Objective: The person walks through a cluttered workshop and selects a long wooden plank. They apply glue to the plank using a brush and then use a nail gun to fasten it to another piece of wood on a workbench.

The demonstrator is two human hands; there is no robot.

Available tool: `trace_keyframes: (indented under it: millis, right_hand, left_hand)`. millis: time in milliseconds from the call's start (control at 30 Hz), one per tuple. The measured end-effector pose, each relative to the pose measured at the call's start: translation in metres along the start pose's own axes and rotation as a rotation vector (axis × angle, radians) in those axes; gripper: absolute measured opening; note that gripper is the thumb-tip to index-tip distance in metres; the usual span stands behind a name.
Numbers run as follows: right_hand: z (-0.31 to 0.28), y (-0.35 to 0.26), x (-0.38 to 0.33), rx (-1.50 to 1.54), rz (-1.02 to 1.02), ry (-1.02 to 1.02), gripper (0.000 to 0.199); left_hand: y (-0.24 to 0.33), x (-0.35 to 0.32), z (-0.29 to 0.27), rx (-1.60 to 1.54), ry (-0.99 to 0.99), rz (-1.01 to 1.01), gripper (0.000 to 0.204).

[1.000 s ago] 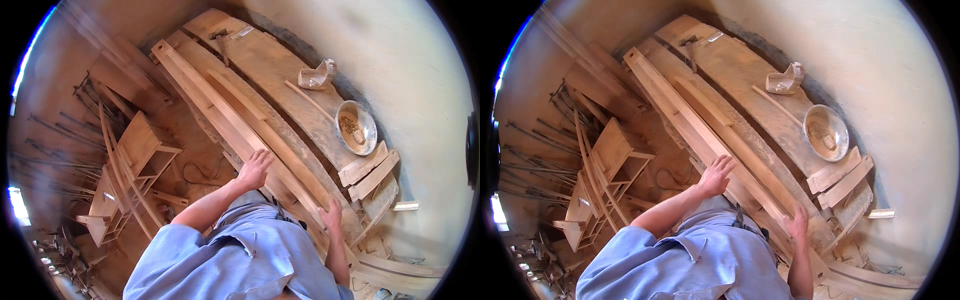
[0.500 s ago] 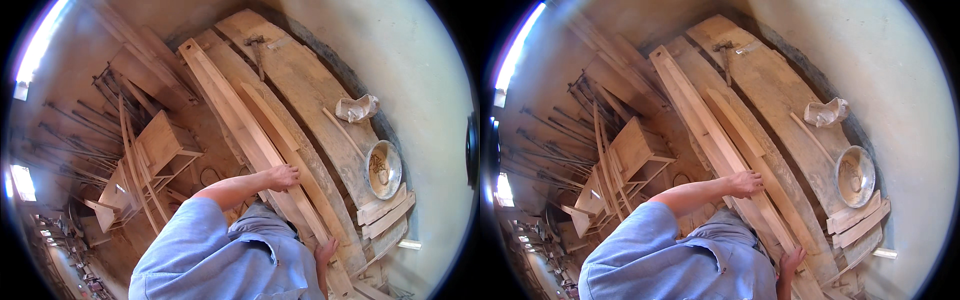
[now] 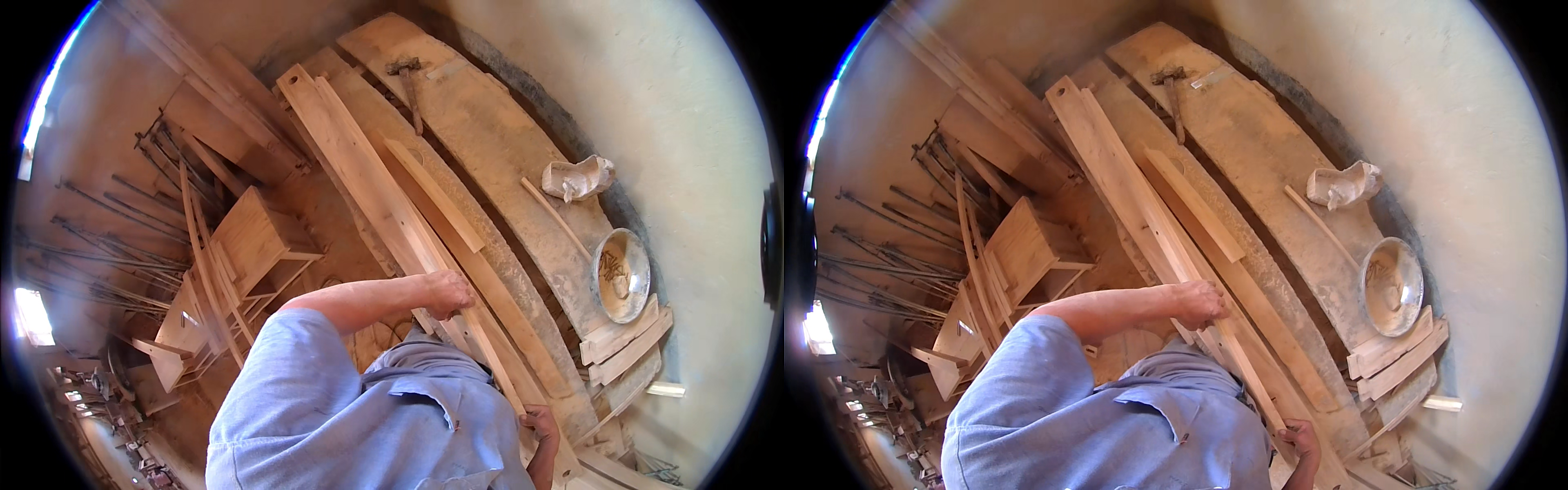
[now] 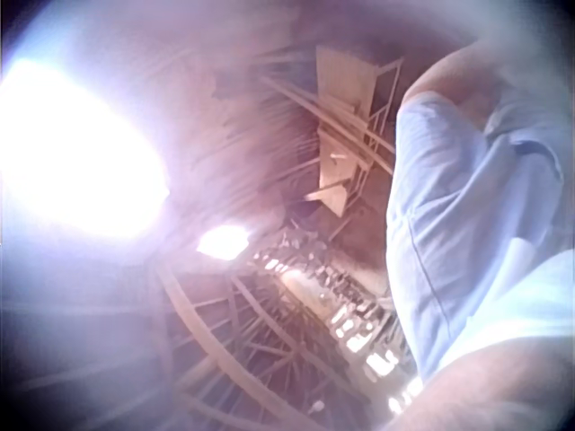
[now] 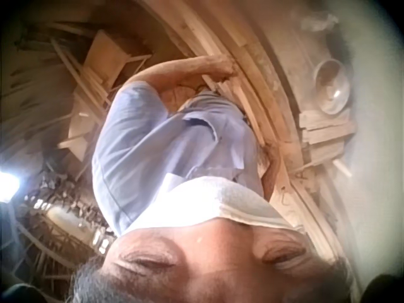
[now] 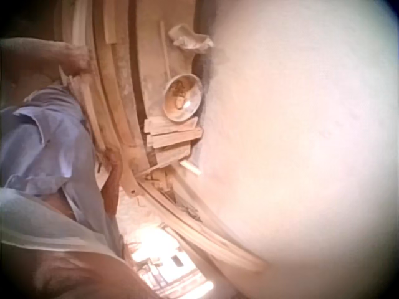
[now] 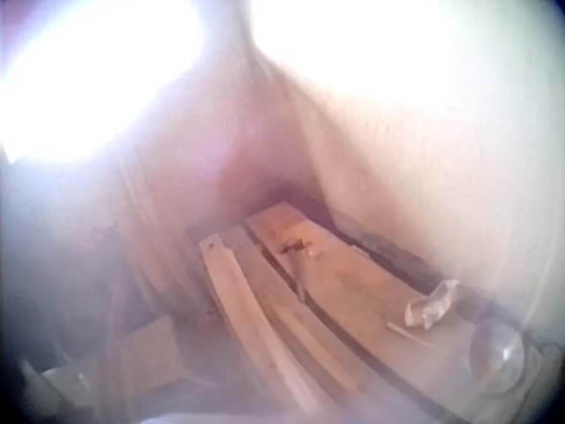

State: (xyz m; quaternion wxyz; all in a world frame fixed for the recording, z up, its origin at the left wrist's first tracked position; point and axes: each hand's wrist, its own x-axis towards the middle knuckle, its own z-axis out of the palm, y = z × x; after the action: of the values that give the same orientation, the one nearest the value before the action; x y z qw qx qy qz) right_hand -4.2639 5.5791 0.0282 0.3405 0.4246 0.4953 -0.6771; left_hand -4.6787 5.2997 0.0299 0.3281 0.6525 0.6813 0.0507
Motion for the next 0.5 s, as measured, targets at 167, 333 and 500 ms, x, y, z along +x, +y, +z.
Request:
trace_keyframes:
  millis: [167, 333, 500]
  right_hand:
    - [-0.011, 0.026, 0.022, 0.065, -0.082, 0.02, 0.028]
    - [-0.008, 0.016, 0.035, -0.284, -0.289, 0.036, 0.031]
    - [0.023, -0.01, 0.028, -0.397, -0.492, 0.383, 0.034]
  left_hand:
    - [-0.003, 0.004, -0.027, -0.18, -0.104, -0.127, 0.037]
    - [-0.009, -0.001, -0.027, -0.179, -0.101, -0.218, 0.032]
    - [-0.017, -0.033, 0.006, -0.006, 0.331, -0.111, 0.036]
